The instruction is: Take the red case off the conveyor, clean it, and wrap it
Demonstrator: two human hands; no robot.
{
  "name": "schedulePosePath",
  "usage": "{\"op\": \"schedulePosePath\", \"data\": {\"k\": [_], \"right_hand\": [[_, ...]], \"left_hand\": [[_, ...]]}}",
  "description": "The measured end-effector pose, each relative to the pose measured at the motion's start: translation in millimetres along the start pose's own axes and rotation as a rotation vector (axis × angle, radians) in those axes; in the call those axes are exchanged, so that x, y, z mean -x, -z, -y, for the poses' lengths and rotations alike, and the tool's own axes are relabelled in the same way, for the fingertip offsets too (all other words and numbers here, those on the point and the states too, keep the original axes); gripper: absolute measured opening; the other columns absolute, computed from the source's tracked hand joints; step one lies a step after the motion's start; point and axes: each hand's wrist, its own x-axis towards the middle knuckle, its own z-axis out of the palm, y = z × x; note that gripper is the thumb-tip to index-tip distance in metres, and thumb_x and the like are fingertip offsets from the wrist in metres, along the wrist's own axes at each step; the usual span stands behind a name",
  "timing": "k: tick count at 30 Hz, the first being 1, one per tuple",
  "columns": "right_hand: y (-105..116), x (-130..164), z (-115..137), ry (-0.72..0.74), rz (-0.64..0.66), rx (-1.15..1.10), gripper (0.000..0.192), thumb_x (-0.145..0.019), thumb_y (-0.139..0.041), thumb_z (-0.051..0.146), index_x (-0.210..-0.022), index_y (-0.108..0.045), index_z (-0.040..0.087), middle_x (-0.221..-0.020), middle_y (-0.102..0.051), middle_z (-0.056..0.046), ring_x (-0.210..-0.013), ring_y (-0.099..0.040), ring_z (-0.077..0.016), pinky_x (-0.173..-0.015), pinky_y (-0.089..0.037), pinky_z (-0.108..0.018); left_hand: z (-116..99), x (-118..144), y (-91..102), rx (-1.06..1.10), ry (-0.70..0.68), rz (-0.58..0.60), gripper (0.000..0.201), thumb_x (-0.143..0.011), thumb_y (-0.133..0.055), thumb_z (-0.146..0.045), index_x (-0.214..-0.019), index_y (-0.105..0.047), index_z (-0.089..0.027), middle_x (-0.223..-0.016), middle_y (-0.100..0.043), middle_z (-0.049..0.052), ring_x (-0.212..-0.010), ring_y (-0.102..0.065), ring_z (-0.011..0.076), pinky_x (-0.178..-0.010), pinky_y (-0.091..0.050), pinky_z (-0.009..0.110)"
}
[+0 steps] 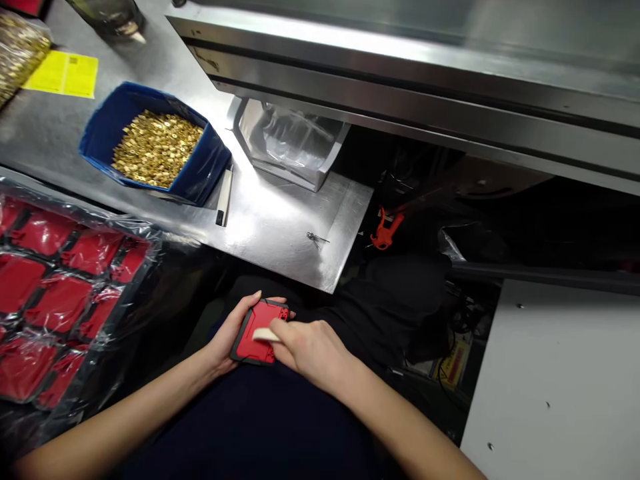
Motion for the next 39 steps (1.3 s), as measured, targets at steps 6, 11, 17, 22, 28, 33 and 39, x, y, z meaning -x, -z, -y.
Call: {"op": "schedulePosePath", "data": {"k": [6,11,17,22,28,33,39], "right_hand": [[-9.2,8.8,3.1,-0.044,0.012,0.072,0.019,-0.108,-0.047,0.033,-0.115,-0.062,0.026,-0.097,-0.077,-0.001,-0.077,-0.073,-0.0172,-0.06,-0.034,-0.027],[23.3,-29.4,14.7,-0.206,-0.158,0.129,0.028,-0.106,-0.046,0.048,-0.108,-0.062,0.025,-0.084,-0.076,-0.003,-0.074,-0.072,-0.0224,-0.059,-0.033,-0.029],[65.8,-105.2,1.2,-0.284,-0.433,-0.074,0.053,-0.104,-0.043,0.062,-0.13,-0.056,0.017,-0.118,-0.072,-0.014,-0.105,-0.07,-0.0288,-0.082,-0.049,-0.035],[94.6,-75.1,-61.2,-0.372,-0.557,0.424,0.043,-0.112,-0.026,0.041,-0.141,-0.052,0.025,-0.134,-0.066,-0.011,-0.113,-0.065,-0.0235,-0.088,-0.051,-0.032],[140.0,-22.6,-189.1,-0.435,-0.32,0.694,0.044,-0.099,-0.043,0.017,-0.138,-0.062,0.014,-0.132,-0.066,-0.024,-0.118,-0.058,-0.0379,-0.093,-0.044,-0.047],[145.9,-28.8,-246.8,-0.258,-0.162,0.817,0.051,-0.098,-0.036,0.009,-0.143,-0.059,0.016,-0.135,-0.067,-0.02,-0.12,-0.057,-0.0326,-0.097,-0.038,-0.044],[148.7,-16.0,-251.0,-0.072,-0.121,0.869,0.053,-0.099,-0.048,0.024,-0.15,-0.05,0.012,-0.129,-0.07,-0.019,-0.118,-0.059,-0.0324,-0.106,-0.032,-0.046]], "left_hand": [[2.7,-0.9,2.4,-0.022,-0.028,-0.012,0.048,-0.093,-0.063,-0.055,-0.117,-0.074,-0.015,-0.092,-0.081,0.011,-0.074,-0.075,0.0227,-0.065,-0.062,0.03],[1.4,0.7,1.3,0.05,-0.035,0.003,0.047,-0.095,-0.06,-0.057,-0.107,-0.075,-0.013,-0.082,-0.081,0.01,-0.064,-0.074,0.0213,-0.06,-0.06,0.03],[0.2,8.5,2.1,0.075,-0.113,0.064,0.054,-0.1,-0.051,-0.054,-0.132,-0.062,-0.012,-0.113,-0.08,0.019,-0.091,-0.08,0.0319,-0.085,-0.063,0.044],[-2.3,10.5,5.3,0.093,-0.145,0.094,0.056,-0.101,-0.05,-0.053,-0.137,-0.057,-0.01,-0.123,-0.076,0.023,-0.097,-0.079,0.0333,-0.089,-0.062,0.045],[-3.1,4.2,5.8,0.111,-0.127,0.169,0.061,-0.101,-0.05,-0.056,-0.141,-0.055,-0.011,-0.131,-0.073,0.023,-0.106,-0.077,0.0356,-0.096,-0.06,0.047],[0.2,-0.9,4.9,0.113,-0.125,0.197,0.063,-0.098,-0.054,-0.059,-0.14,-0.057,-0.012,-0.129,-0.074,0.022,-0.108,-0.076,0.035,-0.097,-0.059,0.046],[-1.2,6.1,13.5,0.042,-0.285,0.195,0.063,-0.094,-0.061,-0.061,-0.141,-0.059,-0.019,-0.135,-0.072,0.016,-0.113,-0.073,0.0289,-0.098,-0.058,0.041]]}}
